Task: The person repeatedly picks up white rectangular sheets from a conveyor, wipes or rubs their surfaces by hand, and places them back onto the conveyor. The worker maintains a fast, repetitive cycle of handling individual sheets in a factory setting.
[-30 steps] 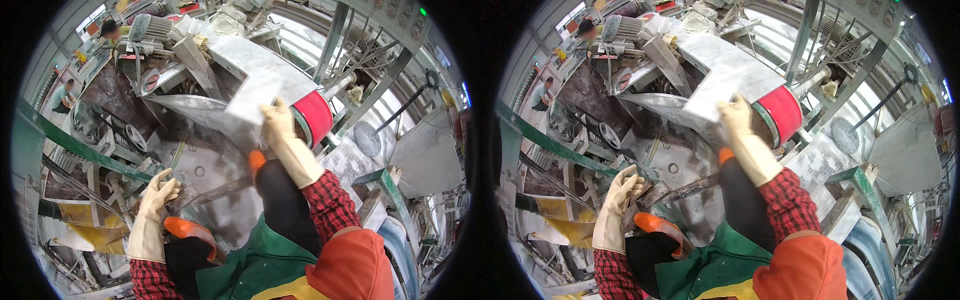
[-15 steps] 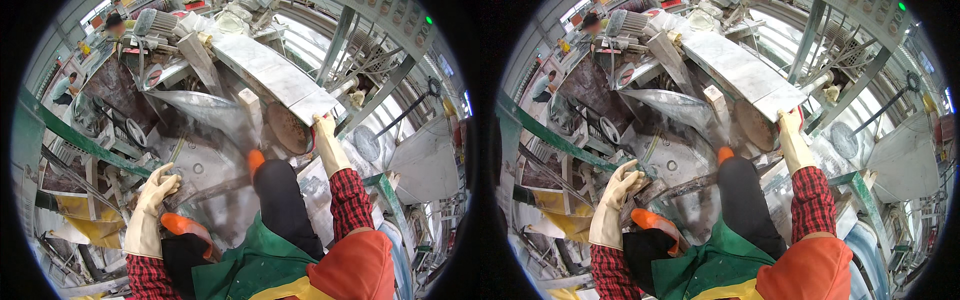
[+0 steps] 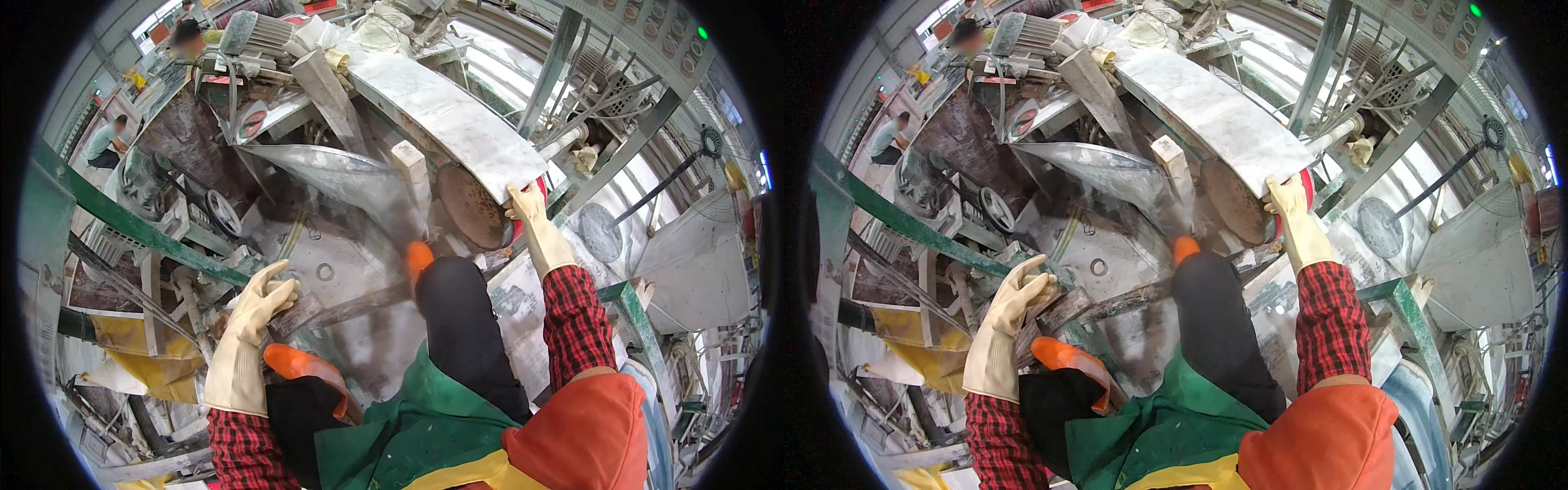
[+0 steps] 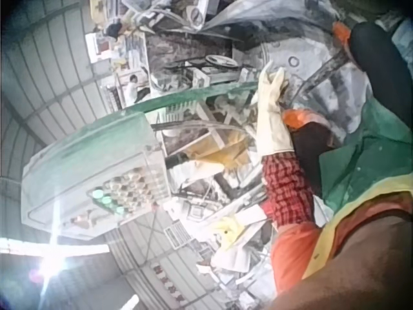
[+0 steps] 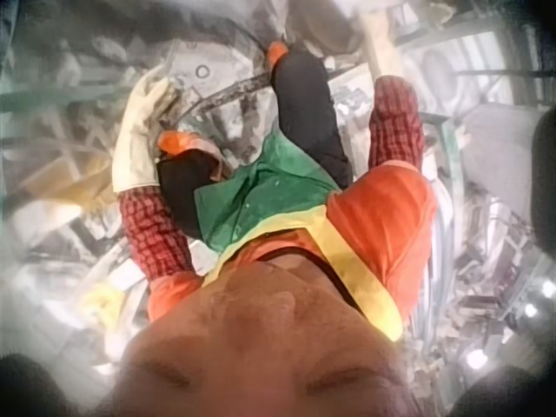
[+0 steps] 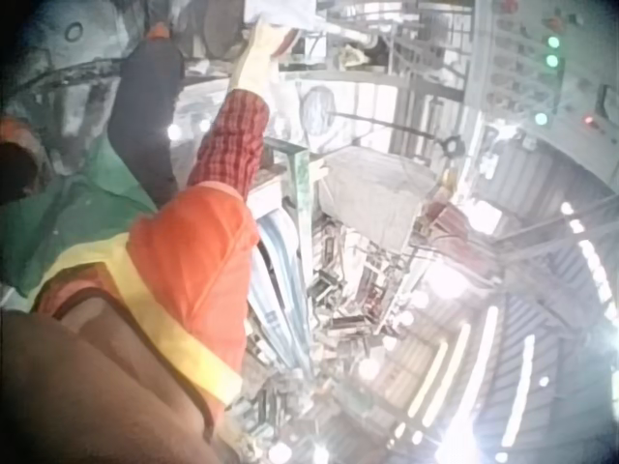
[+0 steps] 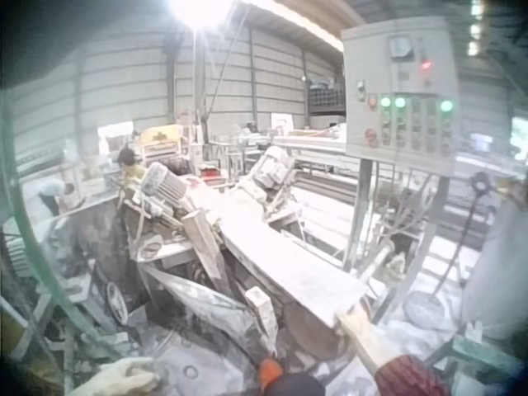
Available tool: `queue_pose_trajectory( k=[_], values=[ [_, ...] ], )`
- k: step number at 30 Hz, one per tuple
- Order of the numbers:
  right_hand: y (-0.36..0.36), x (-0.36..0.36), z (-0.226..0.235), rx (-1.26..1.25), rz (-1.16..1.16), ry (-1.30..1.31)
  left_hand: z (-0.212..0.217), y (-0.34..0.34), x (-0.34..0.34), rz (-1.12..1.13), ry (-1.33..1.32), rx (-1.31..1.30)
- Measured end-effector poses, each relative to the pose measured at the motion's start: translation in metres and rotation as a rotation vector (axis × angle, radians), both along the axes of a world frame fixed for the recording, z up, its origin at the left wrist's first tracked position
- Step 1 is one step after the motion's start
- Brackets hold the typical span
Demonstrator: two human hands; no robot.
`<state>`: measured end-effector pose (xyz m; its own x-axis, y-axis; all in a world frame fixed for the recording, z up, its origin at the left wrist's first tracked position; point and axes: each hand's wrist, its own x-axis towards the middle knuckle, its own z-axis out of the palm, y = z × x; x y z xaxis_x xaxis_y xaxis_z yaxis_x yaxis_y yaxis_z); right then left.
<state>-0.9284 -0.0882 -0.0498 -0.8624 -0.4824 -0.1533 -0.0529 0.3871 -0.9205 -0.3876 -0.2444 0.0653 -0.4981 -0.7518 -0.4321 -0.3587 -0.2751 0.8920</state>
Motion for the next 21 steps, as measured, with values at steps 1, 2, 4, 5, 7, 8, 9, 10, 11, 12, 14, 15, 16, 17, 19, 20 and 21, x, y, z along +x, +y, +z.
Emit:
queue_pose_trajectory(
  k=[1, 2, 4, 5, 7, 8, 9, 10, 11, 12, 14, 15, 16, 17, 19, 20, 21],
  values=[
    [0.000, 0.006, 0.003, -0.032, 0.001, -0.014, 0.000, -0.001, 0.004, 0.007, 0.014, 0.001],
    [-0.002, 0.012, 0.006, -0.049, -0.009, 0.019, 0.001, 0.000, 0.008, 0.014, 0.027, 0.003],
    [-0.002, 0.012, 0.010, -0.082, -0.036, 0.099, 0.012, -0.002, 0.012, 0.054, 0.088, -0.066],
    [-0.002, 0.012, 0.011, -0.098, -0.050, 0.138, 0.023, -0.003, 0.021, 0.118, 0.073, -0.128],
    [0.003, 0.008, 0.017, -0.123, -0.083, 0.226, 0.046, -0.003, 0.036, 0.234, 0.155, -0.234],
    [0.006, 0.005, 0.021, -0.136, -0.100, 0.271, 0.052, 0.002, 0.046, 0.389, 0.168, -0.243],
    [-0.002, 0.021, 0.033, -0.193, -0.028, 0.218, 0.052, 0.005, 0.065, 0.464, 0.175, -0.262],
    [-0.023, 0.054, 0.049, -0.260, 0.058, 0.143, 0.056, 0.011, 0.100, 0.553, 0.164, -0.294],
    [-0.035, 0.077, 0.062, -0.381, 0.186, 0.058, 0.046, 0.015, 0.134, 0.601, 0.086, -0.305],
    [-0.049, 0.102, 0.077, -0.359, 0.257, 0.008, 0.029, 0.019, 0.177, 0.653, 0.001, -0.313],
    [-0.076, 0.139, 0.093, -0.330, 0.420, 0.033, -0.016, 0.031, 0.282, 0.684, -0.132, -0.323],
    [-0.087, 0.146, 0.086, -0.347, 0.480, 0.115, -0.025, 0.044, 0.298, 0.741, -0.266, -0.330],
    [-0.101, 0.159, 0.082, -0.335, 0.557, 0.125, -0.028, 0.067, 0.320, 0.819, -0.417, -0.334],
    [-0.114, 0.178, 0.083, -0.289, 0.649, 0.081, -0.042, 0.091, 0.363, 0.844, -0.465, -0.448],
    [-0.136, 0.235, 0.086, -0.246, 0.855, -0.129, -0.068, 0.147, 0.495, 0.966, -0.778, -0.641],
    [-0.127, 0.241, 0.091, -0.190, 0.906, -0.257, -0.048, 0.157, 0.423, 0.793, -1.196, -0.472],
    [-0.135, 0.265, 0.088, -0.205, 0.951, -0.303, -0.038, 0.187, 0.445, 0.845, -1.386, -0.523]
  ],
)
